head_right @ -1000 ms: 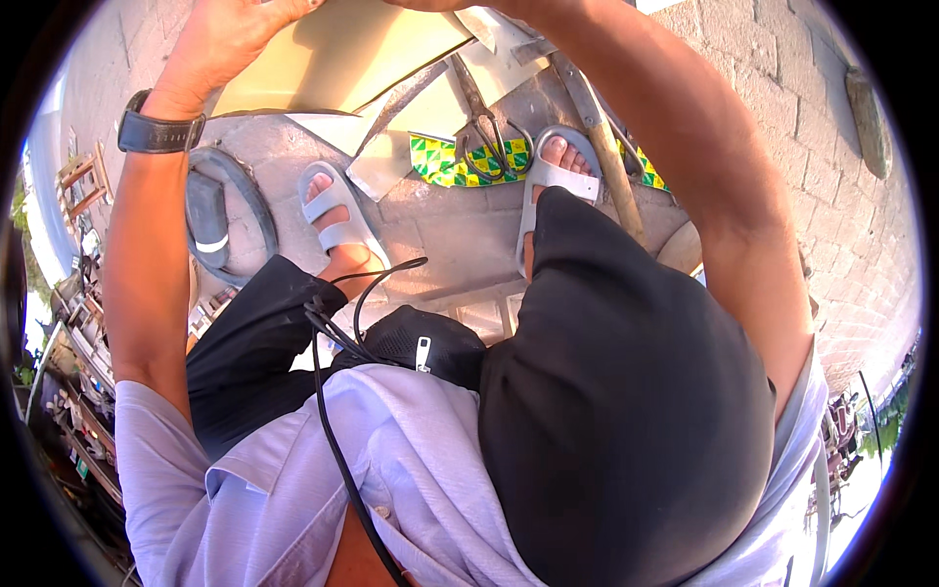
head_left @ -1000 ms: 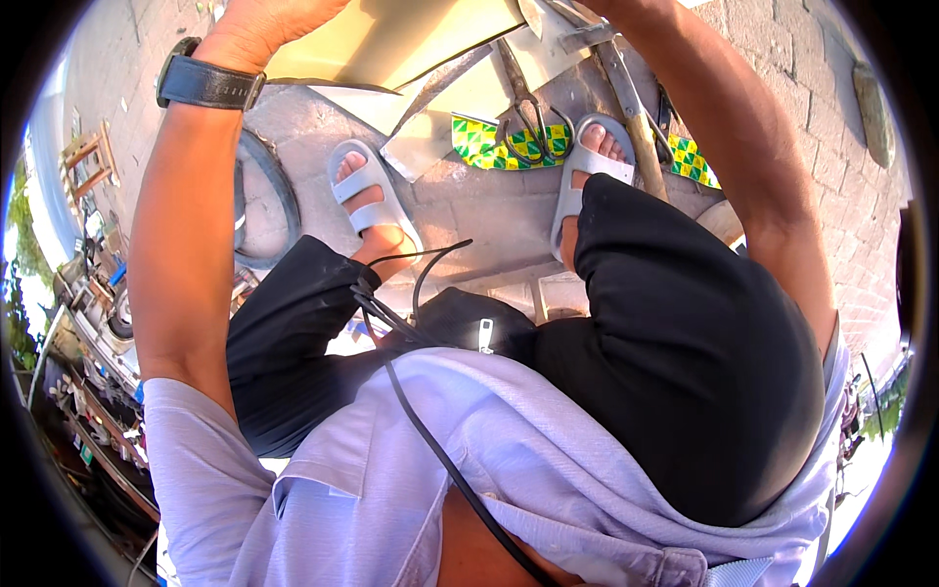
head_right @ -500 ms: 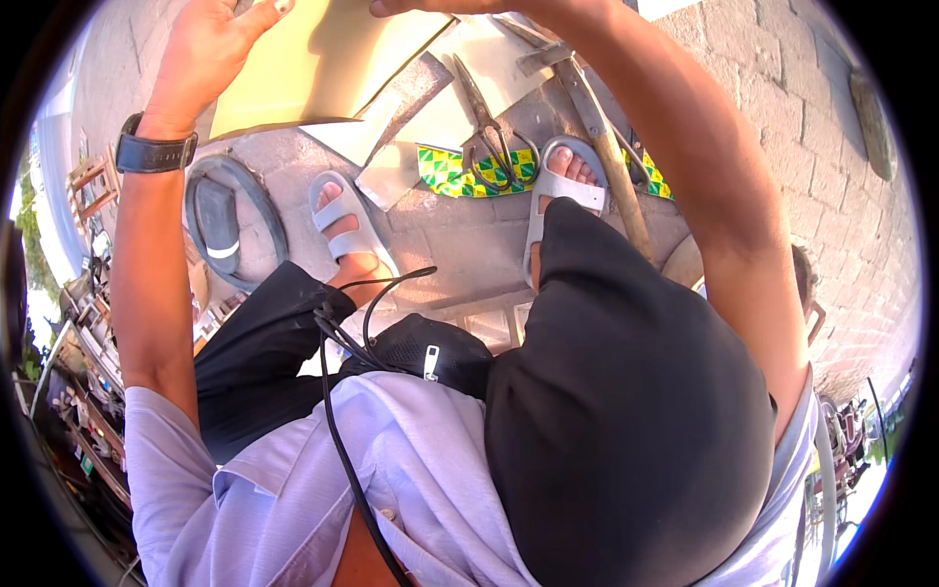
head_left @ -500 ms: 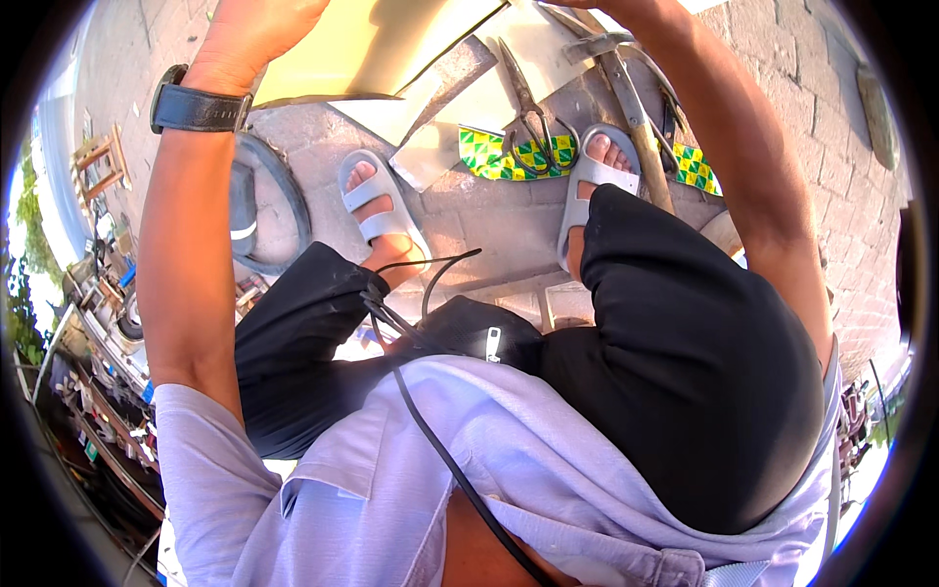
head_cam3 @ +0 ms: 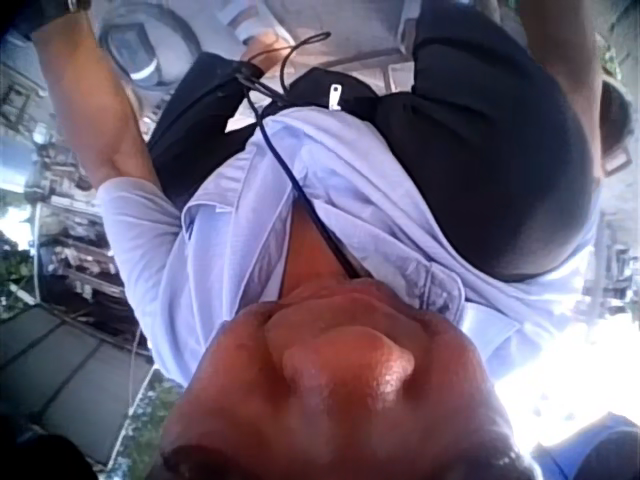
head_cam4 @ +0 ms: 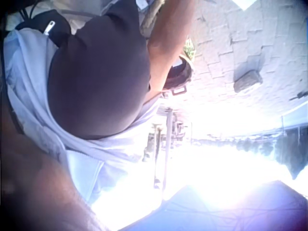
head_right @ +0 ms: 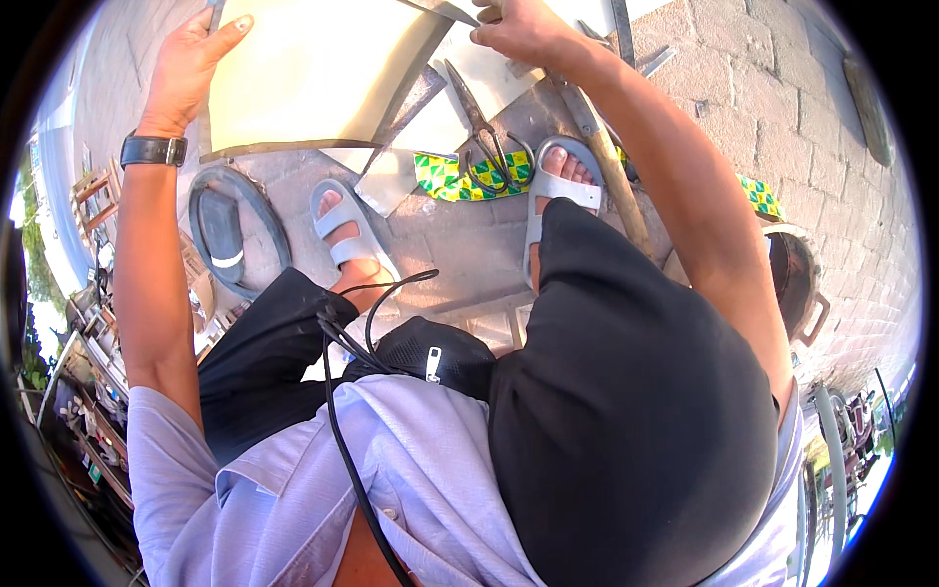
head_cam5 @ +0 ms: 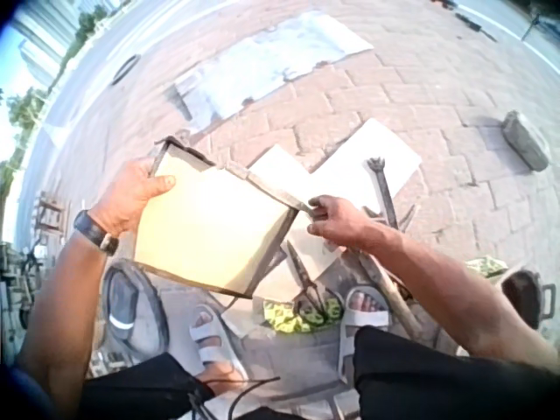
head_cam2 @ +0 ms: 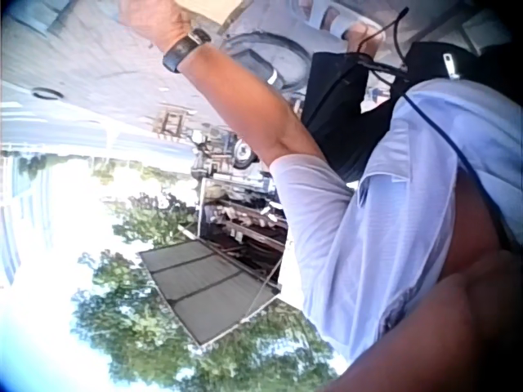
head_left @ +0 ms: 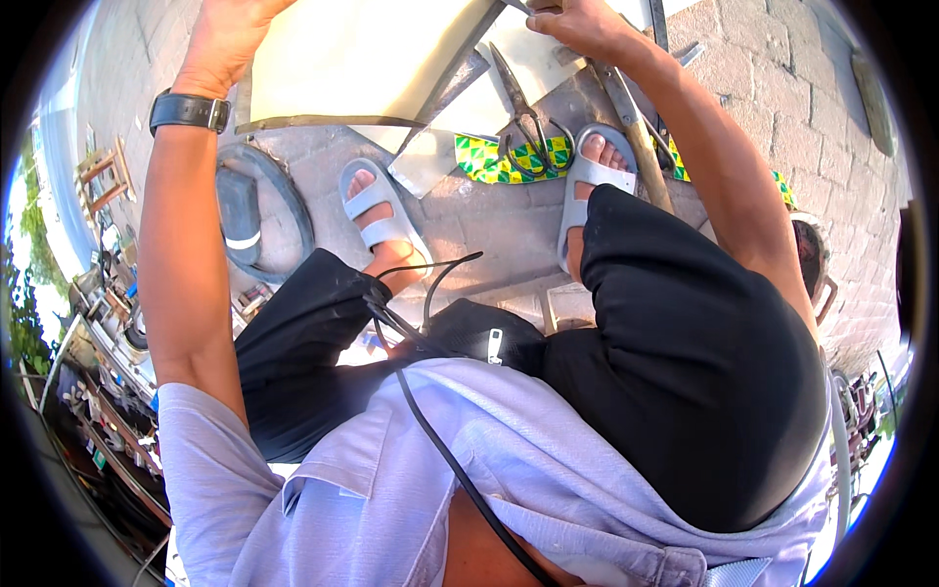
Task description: The person sits on the ground and assembles rectangular frames by attaching gray strips to white boards. They use scissors to cut the strips, pliers to bend and secure them, and a hammer to tap the strips into place. The person handles multiple boards and strips, repeatedly cutting, bending, and hammering to complete the assembly.
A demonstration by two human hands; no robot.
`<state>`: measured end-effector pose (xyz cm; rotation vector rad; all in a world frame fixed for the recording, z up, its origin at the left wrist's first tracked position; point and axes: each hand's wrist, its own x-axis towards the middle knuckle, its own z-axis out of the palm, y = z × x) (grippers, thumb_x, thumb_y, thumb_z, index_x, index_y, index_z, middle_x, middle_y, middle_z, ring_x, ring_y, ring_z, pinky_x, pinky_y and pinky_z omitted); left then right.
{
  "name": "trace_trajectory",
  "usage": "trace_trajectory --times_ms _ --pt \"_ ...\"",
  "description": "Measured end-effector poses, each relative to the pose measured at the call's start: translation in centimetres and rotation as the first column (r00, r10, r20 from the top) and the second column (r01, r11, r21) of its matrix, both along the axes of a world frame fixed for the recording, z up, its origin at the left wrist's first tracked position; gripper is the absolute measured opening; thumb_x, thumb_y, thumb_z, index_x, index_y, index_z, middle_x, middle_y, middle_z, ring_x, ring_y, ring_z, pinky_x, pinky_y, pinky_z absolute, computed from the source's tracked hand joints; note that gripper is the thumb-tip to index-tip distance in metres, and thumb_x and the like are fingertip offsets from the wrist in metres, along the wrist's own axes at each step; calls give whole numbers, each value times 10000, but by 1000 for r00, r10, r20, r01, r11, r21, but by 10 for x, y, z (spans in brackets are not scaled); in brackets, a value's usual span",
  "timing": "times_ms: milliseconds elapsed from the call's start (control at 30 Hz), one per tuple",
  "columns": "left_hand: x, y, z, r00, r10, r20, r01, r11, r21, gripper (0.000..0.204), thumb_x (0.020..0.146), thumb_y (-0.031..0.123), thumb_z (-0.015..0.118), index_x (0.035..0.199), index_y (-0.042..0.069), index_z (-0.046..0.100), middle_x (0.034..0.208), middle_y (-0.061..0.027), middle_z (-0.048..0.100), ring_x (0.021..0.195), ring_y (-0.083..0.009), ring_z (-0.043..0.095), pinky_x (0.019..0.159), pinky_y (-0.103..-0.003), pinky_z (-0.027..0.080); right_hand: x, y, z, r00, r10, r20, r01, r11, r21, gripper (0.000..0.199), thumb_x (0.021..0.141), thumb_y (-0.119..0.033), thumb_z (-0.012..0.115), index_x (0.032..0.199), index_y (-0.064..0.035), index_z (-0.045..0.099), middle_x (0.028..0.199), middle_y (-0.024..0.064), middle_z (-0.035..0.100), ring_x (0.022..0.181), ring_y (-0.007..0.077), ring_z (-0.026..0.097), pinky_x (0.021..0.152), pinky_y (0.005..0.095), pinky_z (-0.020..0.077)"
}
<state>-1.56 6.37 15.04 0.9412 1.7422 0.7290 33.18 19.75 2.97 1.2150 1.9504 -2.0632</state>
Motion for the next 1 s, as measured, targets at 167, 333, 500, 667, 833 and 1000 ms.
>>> trace_trajectory --times_ms 167,333,500,667,833,1000 --pt "-47 -26 -24 940 204 275 -187 979 -86 416 1059 253 608 1360 -33 595 1299 -153 686 1156 -212 686 1010 -348 561 20 -9 -40 966 -147 -213 115 981 -155 644 908 -321 728 1413 43 562 1250 187 698 1152 271 685 1019 386 522" --pt "-36 -74 -67 686 460 564 -424 882 -205 437 1056 229 596 1391 -49 558 1341 -168 663 1208 -253 661 1073 -401 522 9 -22 5 835 -245 -493 -28 876 -482 556 957 -369 715 1317 44 624 1215 153 706 1134 260 686 1017 382 533" --pt "7 -99 -104 586 471 660 -481 857 -184 361 1046 188 604 1349 -9 601 1304 -130 684 1192 -264 664 1066 -442 522 4 -32 31 917 -177 -358 38 931 -364 422 922 -277 728 1167 64 685 1007 120 724 883 181 701 822 339 588" --pt "25 -108 -124 565 467 680 -516 843 -151 411 1048 191 598 1422 26 555 1398 -98 632 1317 -265 575 1156 -459 409 9 -43 38 930 -156 -333 91 975 -201 308 912 -164 712 1119 65 712 966 111 742 861 152 680 811 311 552" --pt "38 -102 -128 634 515 577 -545 827 -140 349 1040 145 604 1373 43 579 1327 -76 645 1229 -226 609 1103 -439 449 12 -48 5 927 -172 -332 154 985 -82 288 893 -131 700 1117 47 726 940 93 747 857 149 675 826 324 545" --pt "42 -101 -125 840 492 -229 -529 836 -144 405 934 170 739 1279 -16 633 1241 -133 677 1126 -233 661 1028 -394 508 12 -52 -16 969 -115 -217 115 993 -13 289 887 -148 707 1095 52 731 936 111 749 860 168 681 833 333 546"
